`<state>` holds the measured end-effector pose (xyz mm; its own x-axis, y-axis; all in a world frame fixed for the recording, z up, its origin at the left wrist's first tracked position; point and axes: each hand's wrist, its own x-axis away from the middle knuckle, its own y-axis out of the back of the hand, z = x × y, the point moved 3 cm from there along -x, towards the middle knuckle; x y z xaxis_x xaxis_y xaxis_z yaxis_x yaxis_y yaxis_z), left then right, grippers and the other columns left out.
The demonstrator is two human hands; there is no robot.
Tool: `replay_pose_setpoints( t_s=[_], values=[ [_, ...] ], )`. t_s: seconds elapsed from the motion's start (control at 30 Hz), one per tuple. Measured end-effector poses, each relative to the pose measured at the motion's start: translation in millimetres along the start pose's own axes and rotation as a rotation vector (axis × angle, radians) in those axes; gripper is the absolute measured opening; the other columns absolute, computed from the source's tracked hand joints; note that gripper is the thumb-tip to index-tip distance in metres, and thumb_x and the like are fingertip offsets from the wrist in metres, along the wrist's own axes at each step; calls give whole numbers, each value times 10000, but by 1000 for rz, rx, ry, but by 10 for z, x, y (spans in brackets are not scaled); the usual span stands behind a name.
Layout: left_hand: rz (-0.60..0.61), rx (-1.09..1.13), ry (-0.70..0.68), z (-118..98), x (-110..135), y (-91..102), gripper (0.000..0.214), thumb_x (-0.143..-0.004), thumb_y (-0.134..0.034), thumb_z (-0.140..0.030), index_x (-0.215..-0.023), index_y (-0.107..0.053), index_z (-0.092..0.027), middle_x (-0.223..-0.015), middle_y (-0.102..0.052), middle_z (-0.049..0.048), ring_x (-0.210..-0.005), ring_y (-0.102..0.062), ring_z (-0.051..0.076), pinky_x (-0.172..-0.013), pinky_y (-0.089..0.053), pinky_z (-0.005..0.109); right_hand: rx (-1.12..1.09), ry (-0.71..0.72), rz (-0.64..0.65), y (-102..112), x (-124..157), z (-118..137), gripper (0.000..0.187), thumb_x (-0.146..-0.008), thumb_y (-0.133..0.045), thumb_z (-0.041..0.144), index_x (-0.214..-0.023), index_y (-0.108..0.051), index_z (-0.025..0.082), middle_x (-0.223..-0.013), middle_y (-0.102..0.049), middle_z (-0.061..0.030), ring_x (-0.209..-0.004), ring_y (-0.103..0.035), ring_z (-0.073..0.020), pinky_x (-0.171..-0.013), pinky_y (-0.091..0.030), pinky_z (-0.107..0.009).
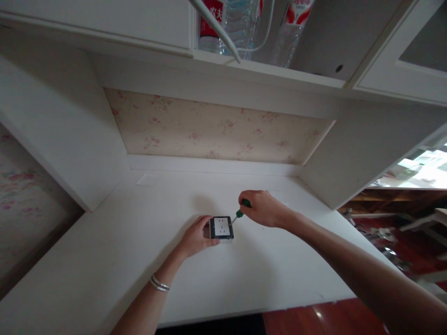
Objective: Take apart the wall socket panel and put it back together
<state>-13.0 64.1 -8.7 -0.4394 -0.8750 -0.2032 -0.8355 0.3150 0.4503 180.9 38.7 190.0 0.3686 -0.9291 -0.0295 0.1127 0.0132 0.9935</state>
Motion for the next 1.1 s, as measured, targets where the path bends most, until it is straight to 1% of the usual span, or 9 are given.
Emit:
replay_pose_setpoints(
  t_s=[0.1, 0.17, 0.33, 0.47, 0.6, 0.67, 0.87, 1.0, 1.1],
  values=[
    [3, 14, 16, 6, -2, -9, 706, -588, -807, -320, -1219, -506, -220, -1227, -527, 102, -1079, -539, 263, -937, -438, 411, 115, -85, 3, 9, -20, 10, 367, -917, -367, 460, -1006, -570, 168, -946, -668, -125, -765, -621, -225, -636, -378, -296],
    [-4, 17, 24, 4, -1, -13, 709, -582, -811, -313, -1218, -512, -214, -1224, -532, 106, -1088, -537, 268, -940, -434, 413, 200, -97, 36, 9, -46, 30, 421, -937, -316, 473, -1032, -556, 141, -883, -666, -158, -749, -629, -254, -619, -383, -316],
    [-12, 34, 32, -29, 8, -15, 707, -580, -813, -309, -1210, -510, -209, -1200, -553, 102, -1036, -570, 257, -907, -457, 391, 101, 124, 130, 39, -111, 109, 216, -902, -421, 260, -1027, -566, 158, -975, -646, -133, -832, -614, -226, -672, -401, -301],
    [4, 51, 46, -60, 15, -10, 689, -590, -804, -293, -1203, -503, -201, -1171, -564, 96, -981, -594, 238, -873, -479, 371, -31, 233, 223, 47, -138, 124, 241, -833, -519, 230, -1069, -556, 197, -1036, -622, -87, -837, -597, -182, -681, -411, -264],
    [-10, 41, 56, -86, 25, 7, 675, -593, -793, -282, -1199, -504, -210, -1179, -567, 88, -987, -594, 240, -872, -482, 365, 108, 43, 131, 25, -210, 99, 298, -901, -441, 393, -1041, -569, 163, -1000, -639, -131, -856, -606, -237, -684, -417, -312],
    [-12, 40, 62, -91, 30, 15, 682, -587, -794, -278, -1201, -503, -214, -1175, -573, 85, -980, -598, 242, -869, -483, 364, 181, -11, 85, 22, -236, 97, 311, -929, -388, 370, -1007, -577, 137, -984, -629, -156, -862, -608, -249, -687, -419, -323],
    [3, 48, 40, -36, 30, 15, 698, -577, -804, -276, -1203, -499, -221, -1174, -582, 85, -996, -590, 245, -866, -476, 358, -30, 239, 199, 53, -235, 110, 196, -838, -524, 243, -1019, -589, 203, -1115, -564, -76, -788, -596, -138, -686, -423, -243],
    [-15, 49, 42, 18, 22, 20, 797, -563, -817, -306, -1268, -454, -219, -1248, -539, 105, -1045, -573, 261, -915, -452, 386, 60, 56, 137, 51, -301, 69, 273, -868, -493, 403, -966, -617, 180, -978, -640, -98, -832, -599, -203, -689, -423, -282],
    [1, 27, 8, 5, 15, 37, 789, -572, -812, -312, -1276, -466, -231, -1295, -500, 102, -1115, -531, 274, -956, -428, 396, 158, -13, 85, 29, -327, 84, 291, -921, -394, 332, -933, -622, 151, -932, -646, -125, -841, -602, -220, -689, -419, -295]
  ],
)
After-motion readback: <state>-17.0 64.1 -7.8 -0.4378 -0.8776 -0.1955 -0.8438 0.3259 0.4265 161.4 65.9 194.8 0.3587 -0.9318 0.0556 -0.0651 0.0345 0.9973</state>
